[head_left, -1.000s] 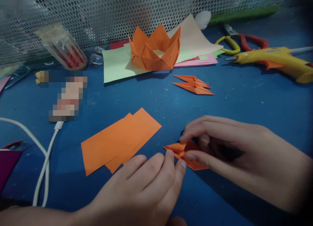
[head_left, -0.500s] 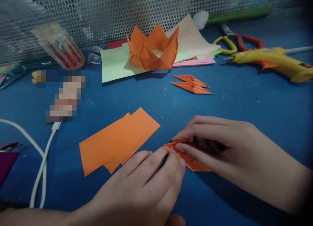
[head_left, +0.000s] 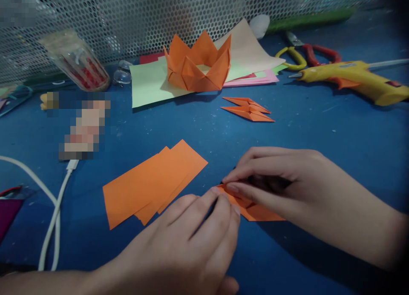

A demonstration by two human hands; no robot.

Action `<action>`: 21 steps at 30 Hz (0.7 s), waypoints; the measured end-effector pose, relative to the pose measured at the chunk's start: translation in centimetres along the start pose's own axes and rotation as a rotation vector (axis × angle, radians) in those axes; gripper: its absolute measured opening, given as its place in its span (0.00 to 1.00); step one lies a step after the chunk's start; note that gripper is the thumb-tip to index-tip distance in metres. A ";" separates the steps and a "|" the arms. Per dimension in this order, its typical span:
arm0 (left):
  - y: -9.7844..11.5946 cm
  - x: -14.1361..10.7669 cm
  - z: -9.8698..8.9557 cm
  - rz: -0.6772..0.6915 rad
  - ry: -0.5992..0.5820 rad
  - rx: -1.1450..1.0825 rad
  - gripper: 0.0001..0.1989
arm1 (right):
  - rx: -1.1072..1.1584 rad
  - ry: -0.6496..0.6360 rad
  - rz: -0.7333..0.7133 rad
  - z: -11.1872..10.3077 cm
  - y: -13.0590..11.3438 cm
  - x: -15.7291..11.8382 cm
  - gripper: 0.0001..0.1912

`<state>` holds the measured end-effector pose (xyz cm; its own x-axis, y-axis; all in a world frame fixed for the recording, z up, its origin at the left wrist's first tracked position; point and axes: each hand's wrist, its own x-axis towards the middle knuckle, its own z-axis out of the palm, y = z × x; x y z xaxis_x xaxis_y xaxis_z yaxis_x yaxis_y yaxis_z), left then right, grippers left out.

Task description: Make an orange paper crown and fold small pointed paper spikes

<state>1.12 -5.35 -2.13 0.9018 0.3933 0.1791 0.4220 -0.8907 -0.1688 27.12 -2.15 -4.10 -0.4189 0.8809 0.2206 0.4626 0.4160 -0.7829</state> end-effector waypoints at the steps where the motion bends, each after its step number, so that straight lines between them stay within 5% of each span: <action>1: 0.0 0.0 0.0 0.002 0.003 0.014 0.29 | -0.013 -0.012 -0.043 -0.2 0.1 0.0 0.13; 9: 0.5 -0.3 0.6 -0.021 0.038 0.056 0.31 | -0.196 -0.274 -0.223 -1.2 1.1 -0.6 0.22; 21: 0.9 -0.6 1.8 -0.155 0.101 0.003 0.31 | -0.173 -0.214 -0.236 -0.5 1.5 -0.8 0.33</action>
<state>1.16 -6.00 -4.14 0.8121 0.5007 0.2996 0.5555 -0.8205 -0.1345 28.54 -2.13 -5.15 -0.6755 0.6964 0.2421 0.4513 0.6502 -0.6112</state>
